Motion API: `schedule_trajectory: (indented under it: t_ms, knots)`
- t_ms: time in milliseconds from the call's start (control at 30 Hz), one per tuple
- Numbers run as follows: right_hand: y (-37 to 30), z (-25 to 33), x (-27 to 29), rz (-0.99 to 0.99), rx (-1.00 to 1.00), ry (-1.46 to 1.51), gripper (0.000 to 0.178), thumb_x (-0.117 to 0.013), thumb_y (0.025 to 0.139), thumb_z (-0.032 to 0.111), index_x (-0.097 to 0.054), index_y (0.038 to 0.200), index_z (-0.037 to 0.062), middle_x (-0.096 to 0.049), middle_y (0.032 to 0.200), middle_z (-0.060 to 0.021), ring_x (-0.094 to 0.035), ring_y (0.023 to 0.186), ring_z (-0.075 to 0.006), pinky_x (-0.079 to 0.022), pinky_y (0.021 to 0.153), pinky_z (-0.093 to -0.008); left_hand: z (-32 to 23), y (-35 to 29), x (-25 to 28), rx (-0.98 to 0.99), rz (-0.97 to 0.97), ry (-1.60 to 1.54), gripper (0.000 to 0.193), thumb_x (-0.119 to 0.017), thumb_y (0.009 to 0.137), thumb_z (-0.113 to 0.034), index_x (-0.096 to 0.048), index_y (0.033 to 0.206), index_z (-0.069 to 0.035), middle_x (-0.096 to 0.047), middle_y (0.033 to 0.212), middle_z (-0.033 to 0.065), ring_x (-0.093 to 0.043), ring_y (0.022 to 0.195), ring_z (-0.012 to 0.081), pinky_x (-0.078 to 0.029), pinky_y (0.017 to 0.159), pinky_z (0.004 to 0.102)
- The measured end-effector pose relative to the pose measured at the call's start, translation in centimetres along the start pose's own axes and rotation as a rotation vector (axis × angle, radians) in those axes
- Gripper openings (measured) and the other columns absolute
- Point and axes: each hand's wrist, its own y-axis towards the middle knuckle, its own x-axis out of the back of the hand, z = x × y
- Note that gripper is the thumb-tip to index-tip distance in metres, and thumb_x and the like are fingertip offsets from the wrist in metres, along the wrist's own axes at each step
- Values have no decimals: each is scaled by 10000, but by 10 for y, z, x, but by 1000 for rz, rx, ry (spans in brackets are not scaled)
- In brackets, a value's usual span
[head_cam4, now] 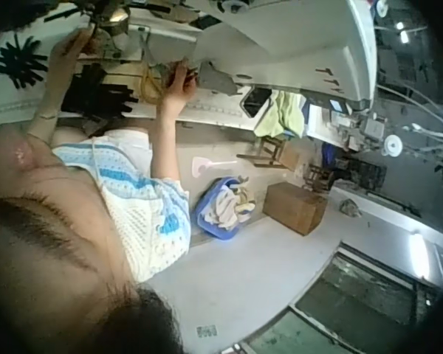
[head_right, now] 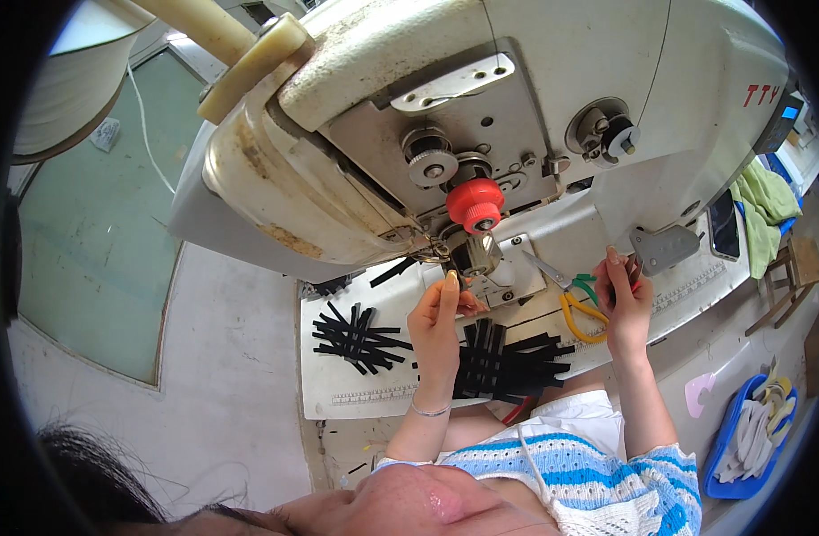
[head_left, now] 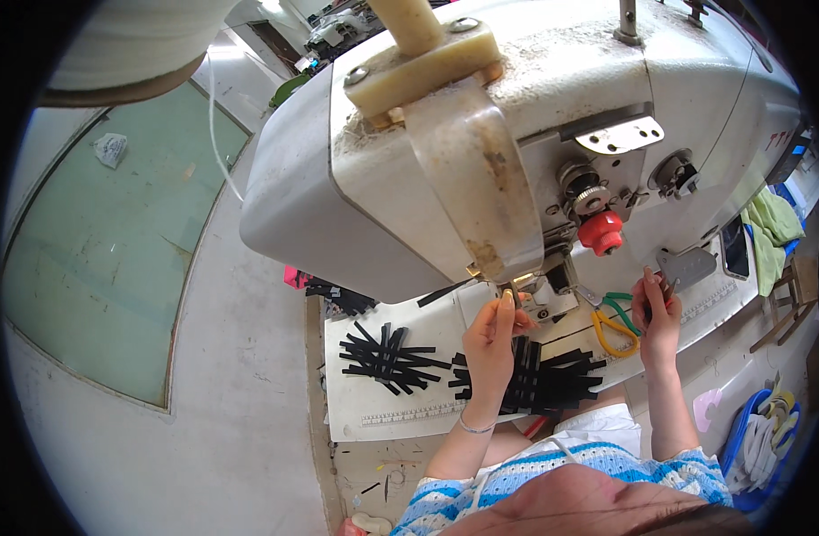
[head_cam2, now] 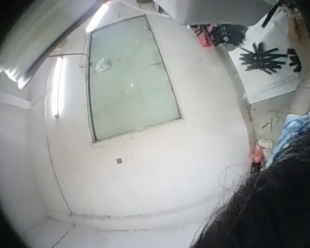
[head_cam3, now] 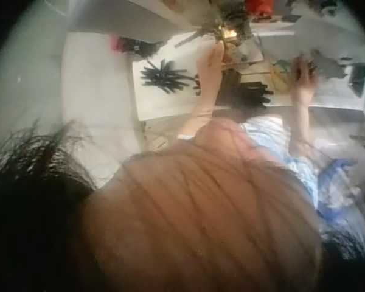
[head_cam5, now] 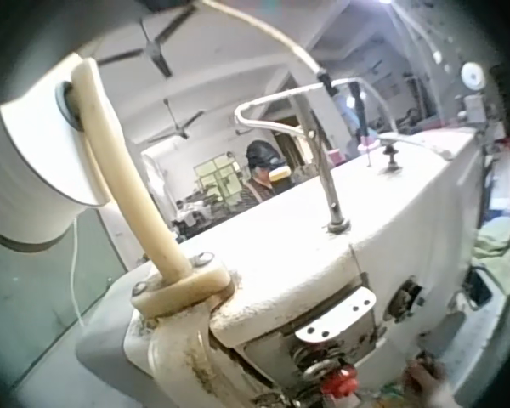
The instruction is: The person prepares thread on a sewing machine, then stitches crisscrossed straps together using the sewing machine and trims thread with thread snips.
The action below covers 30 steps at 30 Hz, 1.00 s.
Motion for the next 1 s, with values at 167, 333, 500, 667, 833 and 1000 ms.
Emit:
schedule_trajectory:
  t_ms: [167, 333, 500, 667, 833, 1000]
  knots:
    - [-1, 1, 5, 3, 3, -2, 282, -534, 918, 282, -534, 736, 66, -397, 540, 46, -280, 455, -26, -171, 426, -206, -1, -1, -1, -15, -12, 0, 309, -494, 942, -256, -611, 869, 20, -600, 685, 31, -560, 627, 88, -426, 613, 208]
    - [-2, -1, 5, 11, 2, -19, 285, -532, 919, 287, -534, 737, 68, -387, 537, 48, -279, 458, -28, -172, 426, -208, -9, 6, 6, 33, 41, 59, 325, -478, 948, -263, -609, 898, 30, -586, 667, 25, -561, 631, 93, -424, 623, 209]
    - [-2, -1, 2, -1, -10, -13, 285, -531, 920, 287, -526, 735, 70, -389, 544, 48, -279, 457, -27, -171, 428, -207, -11, 6, 10, 49, 115, 12, 362, -454, 956, -278, -616, 940, 46, -564, 660, 21, -579, 633, 96, -453, 606, 206]
    - [-1, -3, 4, 0, -17, -23, 285, -530, 921, 284, -526, 735, 68, -393, 554, 50, -279, 457, -27, -171, 427, -211, -14, 12, 12, 60, 118, 63, 327, -446, 956, -242, -614, 898, 32, -557, 636, 27, -568, 605, 107, -425, 601, 205]
    - [-1, -3, 2, 8, -1, 12, 288, -528, 923, 280, -528, 728, 68, -389, 549, 51, -276, 456, -27, -168, 426, -212, -15, 14, 16, 88, 140, 47, 324, -446, 955, -240, -615, 895, 29, -552, 633, 24, -552, 565, 104, -423, 576, 210]
    - [-1, -2, 5, -11, -6, -13, 285, -533, 920, 277, -543, 734, 62, -372, 529, 51, -268, 451, -29, -163, 423, -213, -11, 24, 28, 106, 227, 91, 308, -457, 949, -231, -615, 883, 25, -552, 620, 26, -553, 555, 95, -434, 535, 213]
